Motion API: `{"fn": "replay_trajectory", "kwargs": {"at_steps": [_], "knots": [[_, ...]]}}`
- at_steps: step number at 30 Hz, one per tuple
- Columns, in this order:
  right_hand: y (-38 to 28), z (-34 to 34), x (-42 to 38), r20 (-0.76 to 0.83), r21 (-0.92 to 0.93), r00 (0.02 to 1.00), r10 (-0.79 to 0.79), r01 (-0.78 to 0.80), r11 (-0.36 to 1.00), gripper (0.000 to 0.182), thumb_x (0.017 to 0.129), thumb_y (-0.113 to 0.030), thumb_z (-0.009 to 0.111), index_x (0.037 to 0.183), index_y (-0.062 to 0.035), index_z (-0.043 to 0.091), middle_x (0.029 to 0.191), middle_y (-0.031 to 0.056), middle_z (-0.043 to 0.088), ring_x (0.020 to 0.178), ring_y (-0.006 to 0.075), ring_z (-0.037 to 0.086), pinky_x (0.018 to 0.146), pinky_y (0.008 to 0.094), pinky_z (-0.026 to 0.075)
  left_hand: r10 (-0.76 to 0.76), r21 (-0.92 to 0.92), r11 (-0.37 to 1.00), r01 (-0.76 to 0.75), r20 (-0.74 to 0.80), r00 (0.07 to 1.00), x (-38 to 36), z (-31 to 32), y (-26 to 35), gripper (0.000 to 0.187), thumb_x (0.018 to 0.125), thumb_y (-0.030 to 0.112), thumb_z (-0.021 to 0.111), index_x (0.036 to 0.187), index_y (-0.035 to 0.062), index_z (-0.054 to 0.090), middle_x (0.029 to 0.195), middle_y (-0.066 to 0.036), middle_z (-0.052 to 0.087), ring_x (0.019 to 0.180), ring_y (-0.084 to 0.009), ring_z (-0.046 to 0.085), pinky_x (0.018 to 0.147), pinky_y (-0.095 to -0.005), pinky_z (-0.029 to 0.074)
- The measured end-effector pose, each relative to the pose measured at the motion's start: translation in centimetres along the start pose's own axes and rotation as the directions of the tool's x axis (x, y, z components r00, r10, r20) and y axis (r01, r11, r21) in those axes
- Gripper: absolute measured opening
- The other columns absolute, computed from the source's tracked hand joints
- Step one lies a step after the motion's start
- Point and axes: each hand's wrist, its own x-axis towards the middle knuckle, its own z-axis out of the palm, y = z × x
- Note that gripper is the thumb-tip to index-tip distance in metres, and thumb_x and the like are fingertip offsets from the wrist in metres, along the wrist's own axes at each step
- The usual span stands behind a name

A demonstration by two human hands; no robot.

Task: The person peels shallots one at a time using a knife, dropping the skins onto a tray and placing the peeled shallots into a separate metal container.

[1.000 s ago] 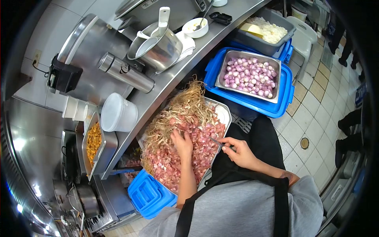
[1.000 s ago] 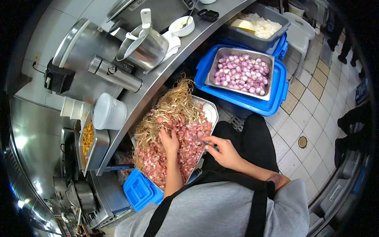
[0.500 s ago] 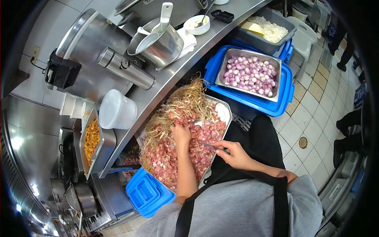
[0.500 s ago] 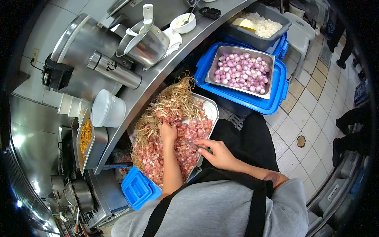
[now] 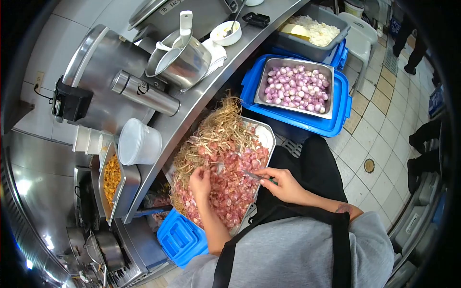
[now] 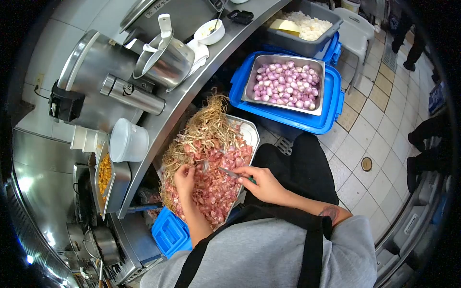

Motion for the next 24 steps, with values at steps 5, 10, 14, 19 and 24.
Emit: {"fn": "replay_trajectory", "kwargs": {"at_steps": [5, 10, 14, 19, 24], "knots": [[2.4, 2.4, 2.3, 0.034, 0.020, 0.988, -0.153, 0.153, 0.988, 0.026, 0.084, -0.011, 0.057, 0.109, -0.0029, 0.059, 0.075, 0.0096, 0.064, 0.066, 0.0149, 0.060, 0.061, 0.0292, 0.046, 0.304, 0.023, 0.950, -0.311, -0.290, 0.908, -2.2, -1.3, -2.2, 0.012, 0.083, 0.001, 0.059, 0.094, -0.0033, 0.063, 0.079, -0.008, 0.065, 0.070, -0.0129, 0.061, 0.064, -0.0246, 0.048], [2.2, 7.2, 6.7, 0.245, 0.185, 0.969, -0.034, -0.012, 0.983, 0.027, 0.087, -0.013, 0.055, 0.111, -0.0002, 0.058, 0.064, 0.0027, 0.056, 0.055, 0.0081, 0.049, 0.051, 0.0262, 0.040, 0.036, -0.321, 0.943, -0.088, -0.164, 0.986, -4.4, -1.3, 1.7, 0.015, 0.081, -0.001, 0.062, 0.095, -0.0042, 0.063, 0.084, -0.008, 0.065, 0.073, -0.0133, 0.062, 0.066, -0.0231, 0.050], [3.1, 10.1, 9.0, 0.347, 0.360, 0.929, 0.129, -0.259, 0.896, 0.031, 0.089, -0.013, 0.054, 0.117, -0.0001, 0.054, 0.066, 0.0034, 0.056, 0.047, 0.0080, 0.047, 0.042, 0.0244, 0.037, 0.011, -0.521, 0.851, -0.068, -0.112, 0.994, -5.2, -1.0, 2.0, 0.017, 0.079, -0.002, 0.064, 0.096, -0.0047, 0.062, 0.085, -0.009, 0.065, 0.074, -0.0125, 0.062, 0.065, -0.0229, 0.050], [3.5, 10.9, 9.3, 0.338, 0.412, 0.929, 0.152, -0.291, 0.863, 0.031, 0.090, -0.013, 0.053, 0.117, 0.0010, 0.051, 0.069, 0.0030, 0.055, 0.045, 0.0086, 0.047, 0.040, 0.0232, 0.036, 0.010, -0.514, 0.853, -0.095, -0.165, 0.986, -6.1, -0.6, 2.7, 0.017, 0.078, -0.002, 0.065, 0.094, -0.0055, 0.062, 0.084, -0.009, 0.065, 0.071, -0.0113, 0.062, 0.064, -0.0221, 0.051], [2.9, 10.5, 9.1, 0.328, 0.470, 0.925, 0.192, -0.336, 0.816, 0.028, 0.090, -0.012, 0.054, 0.114, 0.0011, 0.053, 0.069, 0.0024, 0.054, 0.045, 0.0081, 0.046, 0.039, 0.0222, 0.034, 0.071, -0.304, 0.941, -0.150, -0.254, 0.964, -6.4, 0.0, 3.7, 0.013, 0.076, -0.001, 0.068, 0.088, -0.0039, 0.065, 0.083, -0.008, 0.066, 0.072, -0.0109, 0.061, 0.064, -0.0231, 0.049]]}}
